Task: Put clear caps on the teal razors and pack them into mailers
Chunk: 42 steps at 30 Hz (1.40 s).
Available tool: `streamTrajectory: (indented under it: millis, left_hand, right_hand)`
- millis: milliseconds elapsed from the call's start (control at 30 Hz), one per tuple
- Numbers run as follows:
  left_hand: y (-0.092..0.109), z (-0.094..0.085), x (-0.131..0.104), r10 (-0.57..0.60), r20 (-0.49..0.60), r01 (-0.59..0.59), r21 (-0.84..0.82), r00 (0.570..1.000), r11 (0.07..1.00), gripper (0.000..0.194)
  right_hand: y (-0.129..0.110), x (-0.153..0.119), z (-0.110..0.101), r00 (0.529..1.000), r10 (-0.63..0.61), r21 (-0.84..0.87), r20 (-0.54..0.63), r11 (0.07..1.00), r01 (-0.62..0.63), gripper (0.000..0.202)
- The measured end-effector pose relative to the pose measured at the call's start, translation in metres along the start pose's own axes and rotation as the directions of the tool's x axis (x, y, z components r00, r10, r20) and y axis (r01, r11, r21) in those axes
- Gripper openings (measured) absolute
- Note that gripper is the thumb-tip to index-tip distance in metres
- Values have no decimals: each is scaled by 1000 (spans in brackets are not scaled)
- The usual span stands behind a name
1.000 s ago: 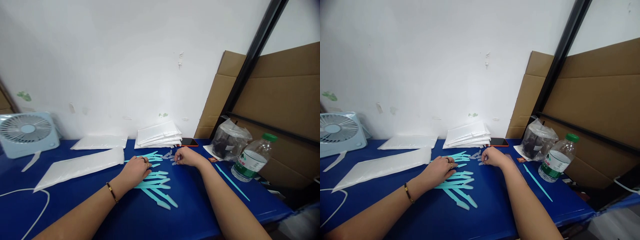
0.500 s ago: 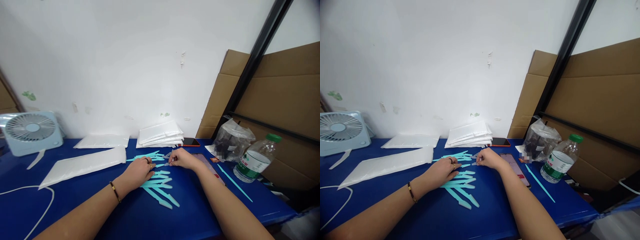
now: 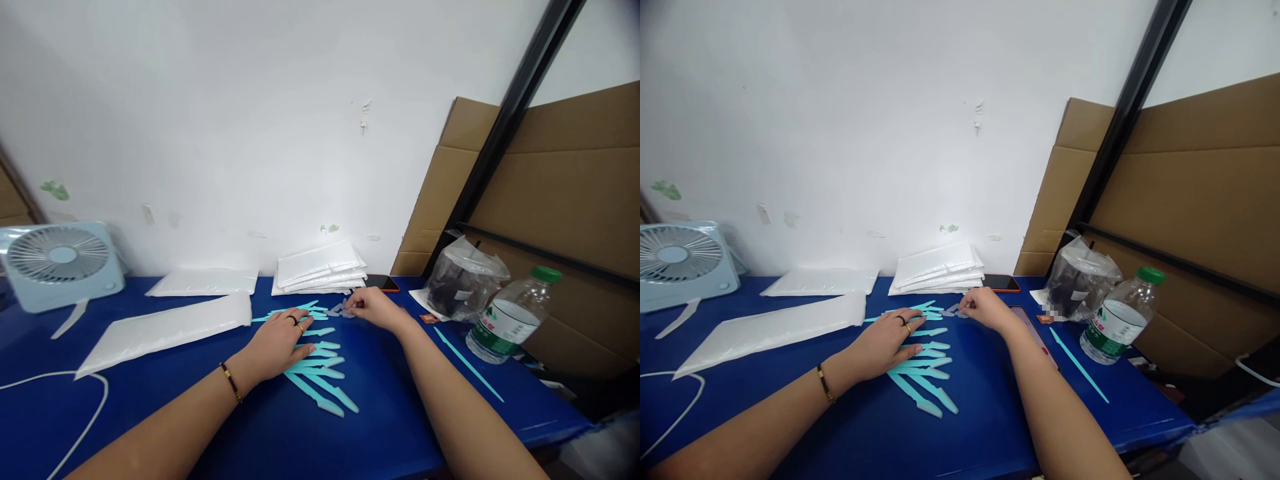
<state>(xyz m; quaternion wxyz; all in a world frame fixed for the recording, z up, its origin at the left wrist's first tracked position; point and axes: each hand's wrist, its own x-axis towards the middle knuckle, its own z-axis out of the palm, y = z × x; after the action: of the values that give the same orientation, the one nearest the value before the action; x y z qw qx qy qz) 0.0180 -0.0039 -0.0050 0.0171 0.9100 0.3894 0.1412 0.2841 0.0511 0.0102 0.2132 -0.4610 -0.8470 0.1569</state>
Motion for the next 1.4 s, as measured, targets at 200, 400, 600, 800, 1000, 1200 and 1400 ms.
streamTrajectory:
  millis: [200,400,600,800,1000,1200,1400]
  left_hand:
    - [3,0,0,25,30,-26,46,999,999,50]
    - [12,0,-1,62,67,-63,18,996,998,49]
    - [12,0,-1,90,66,-89,-20,994,996,49]
    - [11,-3,-1,83,93,-79,-40,992,996,49]
    - [16,-5,-3,107,102,-97,-91,989,991,50]
    - [18,-9,-1,102,126,-85,-133,987,988,55]
    - [6,4,5,-10,89,7,27,996,1000,64]
  right_hand:
    - [17,-2,-8,995,60,-89,77,995,-53,15]
    - [2,-2,-1,981,44,11,191,999,-47,11]
    - [-3,1,8,982,48,70,184,996,-61,16]
    - [3,1,12,954,128,217,271,957,-191,22]
    - [-6,3,22,955,96,297,281,937,-182,26]
    - [-9,4,21,977,-3,209,215,977,-43,23]
    - [-6,8,18,996,-86,-173,1,981,84,22]
